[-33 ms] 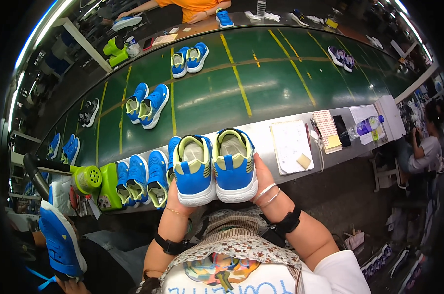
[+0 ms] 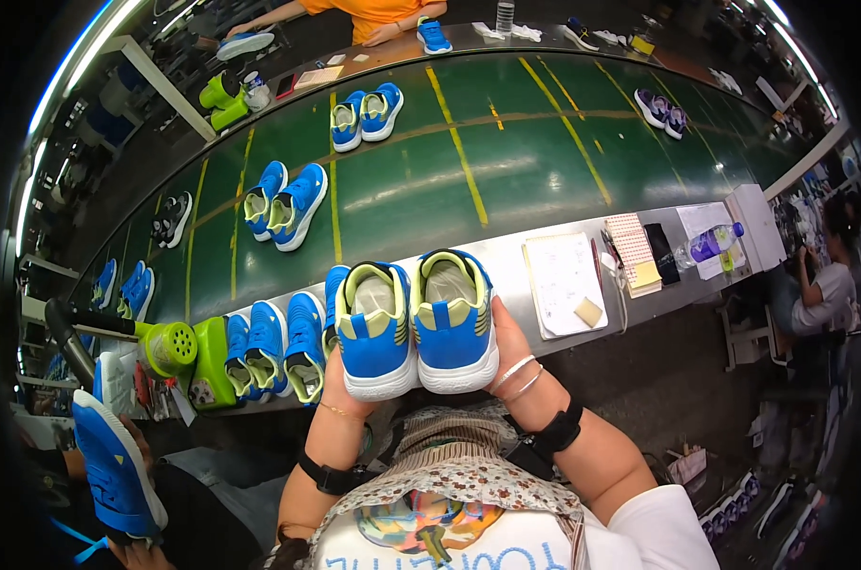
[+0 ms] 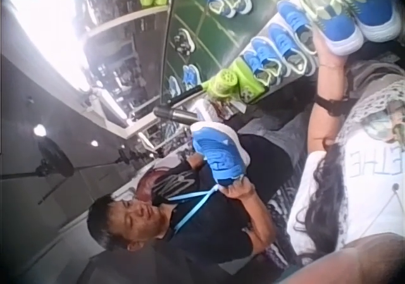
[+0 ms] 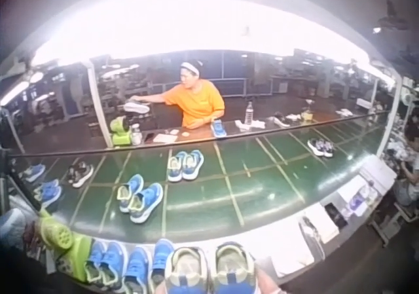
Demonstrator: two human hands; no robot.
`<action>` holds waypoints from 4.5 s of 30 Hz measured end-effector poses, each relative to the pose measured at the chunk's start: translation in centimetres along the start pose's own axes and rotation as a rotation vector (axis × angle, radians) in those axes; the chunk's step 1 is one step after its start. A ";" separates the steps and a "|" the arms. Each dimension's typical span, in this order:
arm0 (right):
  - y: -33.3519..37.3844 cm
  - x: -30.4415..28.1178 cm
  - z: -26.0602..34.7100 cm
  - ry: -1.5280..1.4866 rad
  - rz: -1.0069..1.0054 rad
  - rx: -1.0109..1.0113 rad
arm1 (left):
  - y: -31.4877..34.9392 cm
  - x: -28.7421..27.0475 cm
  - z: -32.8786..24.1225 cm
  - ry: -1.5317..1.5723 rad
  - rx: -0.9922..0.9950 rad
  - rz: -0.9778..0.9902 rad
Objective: Inspect and sort blue and yellow sneakers on an assembly line and place them on a rack.
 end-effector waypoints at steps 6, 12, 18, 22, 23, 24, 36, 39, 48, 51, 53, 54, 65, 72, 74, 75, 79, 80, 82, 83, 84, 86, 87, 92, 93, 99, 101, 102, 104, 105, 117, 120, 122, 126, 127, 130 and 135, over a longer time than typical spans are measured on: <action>0.4 1.9 0.8 0.283 -0.288 -0.366 | 0.9 0.0 -2.6 -0.233 0.347 -0.057; 2.5 2.9 1.6 0.502 -0.398 -0.464 | 4.0 -0.9 -5.4 -0.452 0.625 -0.153; 2.2 3.3 -0.1 0.555 -0.457 -0.585 | 5.1 0.7 -5.4 -0.528 0.733 -0.132; 2.0 3.5 -0.6 0.560 -0.460 -0.614 | 5.6 0.2 -6.2 -0.571 0.720 -0.091; 2.1 3.1 -0.5 0.556 -0.429 -0.580 | 5.7 -0.1 -6.5 -0.571 0.715 -0.088; 2.3 2.9 -0.4 0.552 -0.399 -0.548 | 5.6 -0.4 -6.9 -0.497 0.650 -0.019; 0.7 5.2 -0.8 0.356 -0.122 -0.174 | -4.6 -13.6 -8.5 -0.726 0.340 -0.252; 0.4 4.4 -1.1 0.389 -0.179 -0.158 | -6.0 -14.6 -9.1 -1.951 0.392 -0.143; -1.5 7.0 -2.3 0.867 -0.365 -0.149 | 3.8 3.8 -0.4 -0.664 -0.098 0.200; -1.6 10.6 -2.0 1.988 -0.560 -0.579 | 5.4 3.6 -1.8 -0.613 0.000 0.037; -1.1 12.1 -3.1 1.889 -0.403 -0.587 | 5.9 3.7 -2.9 -0.537 0.102 -0.004; -0.7 12.6 -3.9 1.784 -0.272 -0.595 | 6.3 4.0 -3.4 -0.492 0.150 -0.016; -2.7 15.1 -9.0 1.983 -0.080 -0.605 | 9.5 3.2 -8.1 -0.593 0.353 0.000; -4.9 15.6 -11.6 2.141 -0.024 -0.656 | 10.9 3.0 -11.4 -0.612 0.319 0.066; -5.6 15.3 -12.3 2.156 -0.016 -0.662 | 11.0 3.2 -11.8 -0.589 0.327 0.074; -5.9 15.3 -12.6 2.171 -0.010 -0.714 | 11.1 3.3 -12.1 -0.566 0.332 0.077; -6.6 15.3 -13.4 2.223 -0.025 -0.726 | 10.9 2.9 -13.4 -0.524 0.353 0.076; -6.8 15.3 -13.4 2.224 -0.006 -0.718 | 11.0 2.7 -13.4 -0.527 0.367 0.067; -7.2 15.4 -13.1 2.213 0.045 -0.749 | 11.3 2.5 -13.3 -0.529 0.402 0.044; -7.4 15.2 -12.7 2.215 0.062 -0.741 | 10.9 2.2 -13.2 -0.522 0.415 0.040; -7.6 15.0 -12.1 2.212 0.077 -0.733 | 10.5 1.7 -13.2 -0.542 0.442 0.029; -7.9 14.9 -11.3 2.210 0.111 -0.716 | 9.8 1.3 -13.0 -0.538 0.495 0.011; -7.9 15.0 -11.0 2.201 0.121 -0.677 | 9.7 1.4 -12.8 -0.532 0.507 0.005; -8.3 14.5 -9.7 2.172 0.148 -0.598 | 9.2 1.8 -11.6 -0.477 0.567 -0.069; -8.4 14.2 -9.4 2.165 0.153 -0.585 | 9.0 2.0 -11.4 -0.469 0.576 -0.047; -9.0 13.2 -8.6 2.132 0.181 -0.542 | 8.9 2.2 -11.1 -0.424 0.561 -0.092; -9.2 12.9 -8.7 2.126 0.181 -0.532 | 8.9 2.4 -11.2 -0.423 0.553 -0.124; -9.4 12.7 -8.8 2.133 0.177 -0.541 | 8.9 2.6 -11.3 -0.463 0.555 -0.118; -9.7 12.1 -9.0 2.138 0.172 -0.552 | 8.9 2.9 -11.5 -0.524 0.556 -0.123; -9.9 11.7 -9.1 2.139 0.190 -0.558 | 8.9 3.0 -11.6 -0.526 0.556 -0.123; -10.9 10.9 -10.7 2.095 0.154 -0.525 | 9.1 2.3 -13.4 -0.519 0.513 -0.173; -11.0 10.9 -11.1 2.078 0.139 -0.508 | 9.2 2.3 -13.7 -0.510 0.505 -0.163; -11.2 10.9 -11.4 2.069 0.131 -0.490 | 9.3 2.1 -14.0 -0.511 0.537 -0.134; -11.5 11.2 -11.8 2.053 0.119 -0.478 | 9.8 2.2 -14.8 -0.516 0.535 -0.159; -11.6 11.3 -11.9 2.050 0.117 -0.461 | 9.9 2.2 -14.9 -0.514 0.526 -0.163; -11.9 11.3 -12.2 2.051 0.161 -0.490 | 10.1 2.1 -15.3 -0.504 0.515 -0.171; -12.4 11.4 -13.0 2.045 0.160 -0.492 | 10.6 2.2 -15.8 -0.527 0.501 -0.164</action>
Point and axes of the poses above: each hand's wrist, its own y-axis away from the middle knuckle, its own x-axis out of the palm, z = x × y, the point moved 2 cm from there along -y, towards the middle knuckle, and after that the axes turned 4 degrees about y, right-handed, at the moved point
